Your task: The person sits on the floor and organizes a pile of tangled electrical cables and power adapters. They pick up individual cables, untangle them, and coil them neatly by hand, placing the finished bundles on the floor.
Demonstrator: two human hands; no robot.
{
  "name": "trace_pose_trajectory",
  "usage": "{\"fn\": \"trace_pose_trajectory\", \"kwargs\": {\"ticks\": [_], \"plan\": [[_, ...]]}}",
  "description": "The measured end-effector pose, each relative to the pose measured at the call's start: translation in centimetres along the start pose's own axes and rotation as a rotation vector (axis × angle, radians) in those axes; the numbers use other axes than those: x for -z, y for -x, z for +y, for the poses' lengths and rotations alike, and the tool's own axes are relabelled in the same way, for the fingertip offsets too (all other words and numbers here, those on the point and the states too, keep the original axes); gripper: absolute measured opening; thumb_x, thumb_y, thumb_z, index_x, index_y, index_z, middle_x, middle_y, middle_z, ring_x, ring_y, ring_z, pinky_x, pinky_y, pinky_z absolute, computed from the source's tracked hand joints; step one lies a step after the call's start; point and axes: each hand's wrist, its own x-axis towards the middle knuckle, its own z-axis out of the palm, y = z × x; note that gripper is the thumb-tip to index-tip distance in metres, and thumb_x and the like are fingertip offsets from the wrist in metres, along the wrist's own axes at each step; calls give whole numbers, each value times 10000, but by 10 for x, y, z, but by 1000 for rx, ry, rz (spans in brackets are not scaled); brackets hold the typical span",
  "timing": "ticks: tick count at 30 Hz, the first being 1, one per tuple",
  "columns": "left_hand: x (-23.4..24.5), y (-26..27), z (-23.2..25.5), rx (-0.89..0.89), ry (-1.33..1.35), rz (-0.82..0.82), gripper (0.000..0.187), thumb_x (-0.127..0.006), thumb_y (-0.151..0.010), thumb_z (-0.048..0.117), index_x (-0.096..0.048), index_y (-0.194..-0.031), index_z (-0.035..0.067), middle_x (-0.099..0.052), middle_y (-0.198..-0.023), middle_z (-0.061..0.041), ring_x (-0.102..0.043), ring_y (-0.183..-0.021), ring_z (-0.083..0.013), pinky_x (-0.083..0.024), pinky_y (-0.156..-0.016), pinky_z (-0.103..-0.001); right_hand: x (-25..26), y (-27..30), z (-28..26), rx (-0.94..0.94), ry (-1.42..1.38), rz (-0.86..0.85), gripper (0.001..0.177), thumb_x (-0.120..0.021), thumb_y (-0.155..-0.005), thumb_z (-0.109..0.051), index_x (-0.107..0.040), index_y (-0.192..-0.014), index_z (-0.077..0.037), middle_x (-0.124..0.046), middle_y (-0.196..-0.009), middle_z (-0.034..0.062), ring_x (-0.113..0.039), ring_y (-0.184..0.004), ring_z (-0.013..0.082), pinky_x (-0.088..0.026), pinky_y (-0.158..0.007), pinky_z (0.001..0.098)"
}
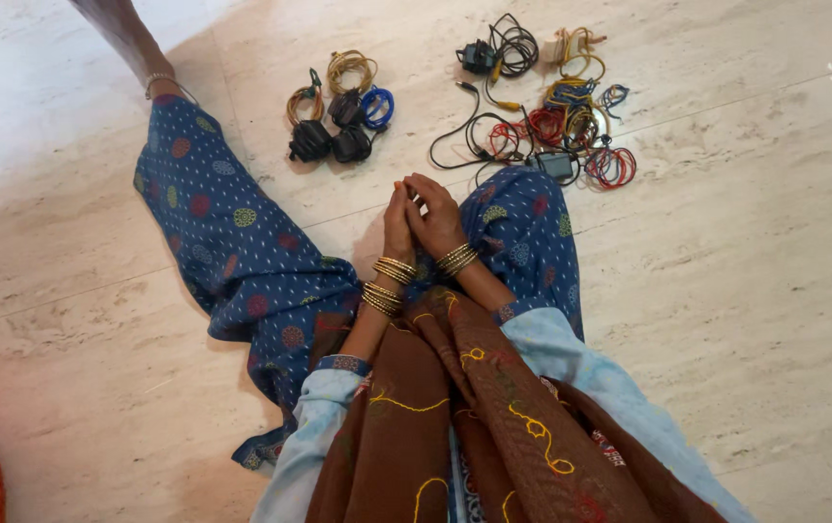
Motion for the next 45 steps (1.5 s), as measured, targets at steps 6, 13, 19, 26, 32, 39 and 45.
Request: {"fn": "trace_pose_trajectory", "kwargs": {"ticks": [6,13,19,26,32,39,45], "plan": [[-64,43,-3,-153,-588,-80,577,-547,-1055,425,-535,-1469,23,-633,-1398,-174,-589,-1287,-275,-452,-1096,-361,87,-18,3,46,83,142,307,-736,-948,-163,-708,-1221,-24,-716,-1248,200,-689,-1186,354,-538,-1021,416],[-92,73,12,-462,-1106,-148,684,-710,-935,496,-547,-1433,57,-631,-1405,-215,-597,-1302,-370,-452,-1108,-438,182,-36,100,-317,226,-7,251,-727,-977,-246,-772,-1143,-63,-766,-1113,155,-740,-1039,298,-557,-939,382],[-87,73,15,-337,-1130,-116,707,-677,-918,543,-541,-1444,91,-645,-1360,-199,-619,-1253,-354,-479,-1066,-445,202,4,178,155,612,-51,543,-634,-782,-33,-681,-1322,-64,-645,-1397,174,-616,-1217,385,-525,-986,457],[-80,73,9,-304,-1159,-113,721,-658,-933,551,-507,-1476,103,-618,-1386,-208,-591,-1274,-375,-456,-1064,-461,195,17,167,-58,741,3,407,-759,-917,-55,-692,-1294,-194,-658,-1143,90,-641,-1065,309,-543,-863,430],[-47,82,18,-46,-990,-102,675,-699,-916,503,-556,-1425,84,-629,-1384,-172,-571,-1286,-300,-463,-1060,-414,213,16,113,-416,-98,293,445,-805,-916,-175,-637,-1297,-17,-708,-1170,110,-685,-1038,206,-570,-901,348],[-41,110,34,-78,-574,-123,459,-683,-993,315,-636,-1334,11,-701,-1266,-136,-663,-1160,-207,-522,-1028,-323,221,41,17,-481,-1209,60,454,-631,-973,-176,-543,-1350,59,-698,-1248,148,-701,-1121,243,-580,-986,395],[-69,143,68,-137,-438,-272,587,-653,-1030,309,-442,-1517,58,-604,-1411,-103,-586,-1296,-170,-475,-1094,-308,165,63,-53,-434,-655,-230,383,-662,-1035,-173,-647,-1338,62,-704,-1167,184,-673,-993,251,-540,-908,388]]}}
